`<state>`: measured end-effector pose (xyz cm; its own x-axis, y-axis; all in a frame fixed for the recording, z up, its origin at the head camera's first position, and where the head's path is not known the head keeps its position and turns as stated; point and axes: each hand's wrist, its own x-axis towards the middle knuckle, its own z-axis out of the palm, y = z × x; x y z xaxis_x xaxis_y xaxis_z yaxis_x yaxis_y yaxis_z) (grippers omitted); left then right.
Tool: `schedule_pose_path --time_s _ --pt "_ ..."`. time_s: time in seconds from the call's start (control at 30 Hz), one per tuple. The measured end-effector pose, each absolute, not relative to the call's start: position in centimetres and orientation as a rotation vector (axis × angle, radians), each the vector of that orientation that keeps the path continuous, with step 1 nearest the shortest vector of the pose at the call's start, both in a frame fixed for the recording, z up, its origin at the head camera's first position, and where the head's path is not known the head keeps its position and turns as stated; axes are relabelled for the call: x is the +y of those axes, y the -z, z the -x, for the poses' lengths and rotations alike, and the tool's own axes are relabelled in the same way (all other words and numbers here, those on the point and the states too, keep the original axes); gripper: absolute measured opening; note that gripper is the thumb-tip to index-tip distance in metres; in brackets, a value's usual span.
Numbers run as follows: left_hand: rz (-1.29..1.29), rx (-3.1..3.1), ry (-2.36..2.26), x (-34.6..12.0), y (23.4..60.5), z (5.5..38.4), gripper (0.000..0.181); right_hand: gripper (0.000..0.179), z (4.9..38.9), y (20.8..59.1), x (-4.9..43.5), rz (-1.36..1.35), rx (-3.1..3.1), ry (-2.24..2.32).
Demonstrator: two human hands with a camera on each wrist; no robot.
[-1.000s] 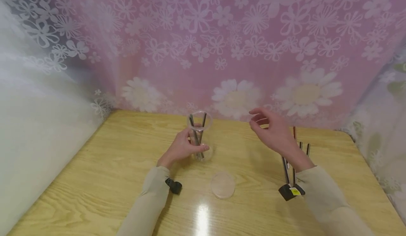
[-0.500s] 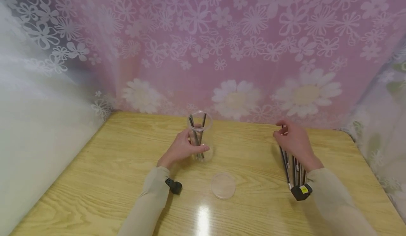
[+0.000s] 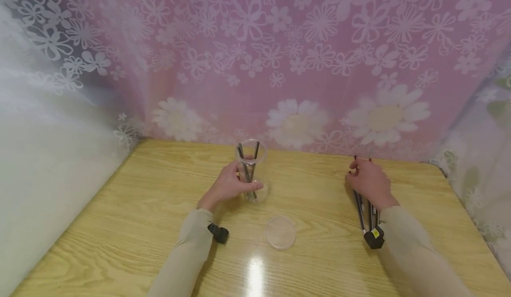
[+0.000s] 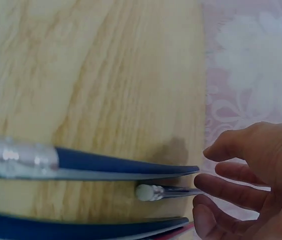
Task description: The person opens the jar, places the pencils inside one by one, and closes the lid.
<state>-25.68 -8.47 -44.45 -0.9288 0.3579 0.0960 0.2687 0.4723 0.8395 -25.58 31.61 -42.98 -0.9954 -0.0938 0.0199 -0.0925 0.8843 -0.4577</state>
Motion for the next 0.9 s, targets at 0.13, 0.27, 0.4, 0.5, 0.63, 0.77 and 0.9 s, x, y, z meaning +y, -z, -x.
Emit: schedule_pose_path --time_s 0.13,0.27,0.4,0.5,0.63,0.77,0.9 --pt "-0.567 2.604 -1.478 -8.5 44.4 25.8 0.079 0.043 26.2 43.4 31.6 0.131 3.039 0.682" --pt "-0.557 2.589 -1.494 -8.5 44.3 25.7 0.079 0.042 26.7 43.7 31.5 0.118 3.026 0.642" --pt "-0.550 2.570 -1.514 -8.4 44.2 25.7 0.078 0.046 26.8 43.7 31.2 0.112 3.023 0.662" --pt "-0.550 2.564 -1.524 -8.4 44.2 25.7 0.077 0.047 26.6 43.3 31.1 0.105 3.026 0.709" --pt "-0.551 2.573 -1.510 -8.5 44.2 25.7 0.078 0.048 26.3 42.7 31.1 0.059 2.979 0.793" --pt "-0.548 2.581 -1.497 -8.5 44.3 25.7 0.080 0.047 25.8 42.0 31.2 0.016 2.932 0.912" --pt "-0.549 2.585 -1.489 -8.6 44.2 25.6 0.079 0.048 25.3 41.2 31.1 0.009 2.918 1.046"
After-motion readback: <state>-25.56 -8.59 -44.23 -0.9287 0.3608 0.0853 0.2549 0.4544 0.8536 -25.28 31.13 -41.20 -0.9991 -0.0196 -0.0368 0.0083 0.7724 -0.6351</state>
